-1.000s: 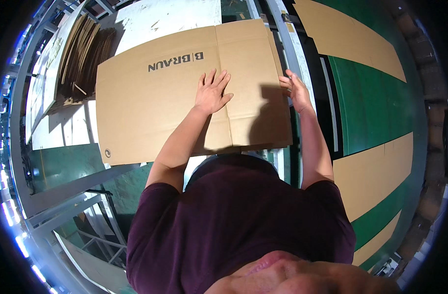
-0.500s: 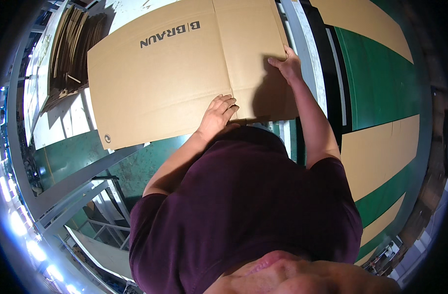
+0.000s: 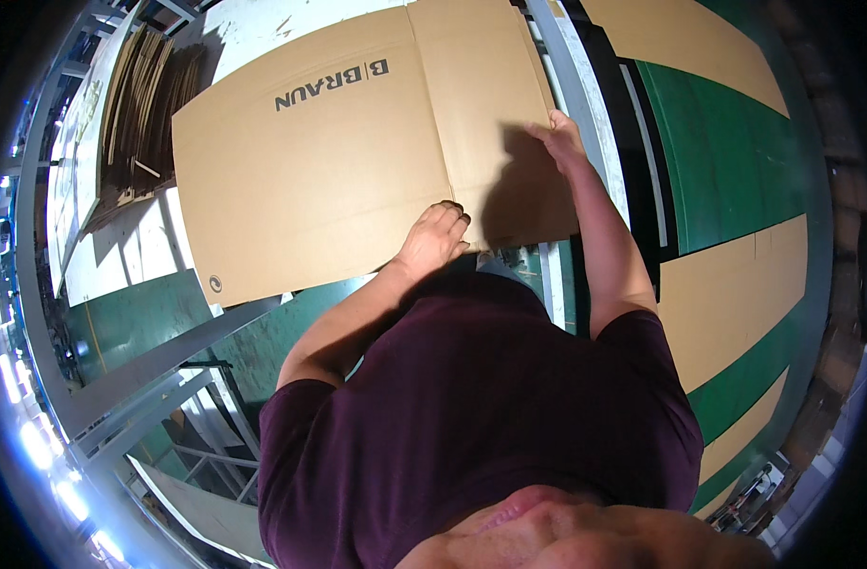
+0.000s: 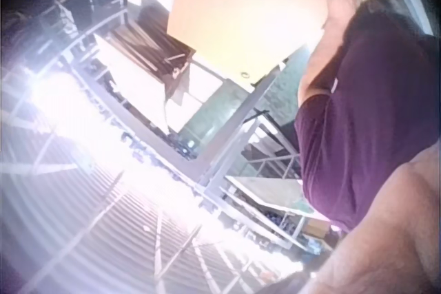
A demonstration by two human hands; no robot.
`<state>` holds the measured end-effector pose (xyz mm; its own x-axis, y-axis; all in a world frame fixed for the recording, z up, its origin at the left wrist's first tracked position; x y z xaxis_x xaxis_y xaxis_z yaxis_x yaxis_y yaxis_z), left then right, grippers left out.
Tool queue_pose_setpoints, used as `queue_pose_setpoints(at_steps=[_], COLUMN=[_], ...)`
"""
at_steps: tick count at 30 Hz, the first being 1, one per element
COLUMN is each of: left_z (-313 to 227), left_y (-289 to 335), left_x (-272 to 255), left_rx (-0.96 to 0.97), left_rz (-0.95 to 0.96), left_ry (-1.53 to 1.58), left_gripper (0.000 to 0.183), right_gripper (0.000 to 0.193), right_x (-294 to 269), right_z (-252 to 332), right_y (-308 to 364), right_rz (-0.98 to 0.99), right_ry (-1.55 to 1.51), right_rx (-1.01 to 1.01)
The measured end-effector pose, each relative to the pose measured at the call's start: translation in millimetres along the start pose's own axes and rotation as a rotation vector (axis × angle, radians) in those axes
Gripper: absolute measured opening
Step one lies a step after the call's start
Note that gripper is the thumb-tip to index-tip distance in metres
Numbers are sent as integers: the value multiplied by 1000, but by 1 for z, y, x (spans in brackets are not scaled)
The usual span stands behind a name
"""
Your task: The person repeatedly folds flat cardboard pieces labeled 'B. BRAUN' on a green conveyor belt. They align the cardboard, fold the flaps, and press down to crease the folds before moving the pieces along the belt.
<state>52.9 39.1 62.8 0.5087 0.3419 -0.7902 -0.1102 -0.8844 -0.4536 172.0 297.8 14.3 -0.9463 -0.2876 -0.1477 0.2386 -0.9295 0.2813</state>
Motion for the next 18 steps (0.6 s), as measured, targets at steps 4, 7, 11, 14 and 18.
queue_pose_setpoints(at_steps=[4, 7, 11, 14, 18], left_z=[0, 1, 21, 14, 7], left_y=[7, 4, 28, 44, 54], left_x=[5, -2, 57, 54, 58], left_rx=[13, -72, -233, 18, 80], left_rz=[-35, 4, 256, -229, -196], left_ry=[-67, 55, -54, -54, -42], left_gripper=[58, 55, 53, 47, 59], right_gripper=[33, 39, 58, 63, 67], right_x=[-14, -21, 13, 76, 119], right_z=[-13, -18, 53, 34, 40], right_y=[-14, -17, 35, 64, 90], right_rz=[-73, -135, -429, -456, -322], right_ry=[106, 166, 743, 1089, 1199], right_rx=[-14, -41, -518, -906, -761])
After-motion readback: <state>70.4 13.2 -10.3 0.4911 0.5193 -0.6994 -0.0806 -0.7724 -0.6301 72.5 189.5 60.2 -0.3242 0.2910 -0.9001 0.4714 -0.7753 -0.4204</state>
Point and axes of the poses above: each hand's wrist, its own y-axis away from the middle knuckle, its own x-axis out of the palm, z = x × y, the point moved 8 cm from there along -y, towards the middle knuckle, and after that the axes turned 13 degrees about -z, right-handed, at the moved point
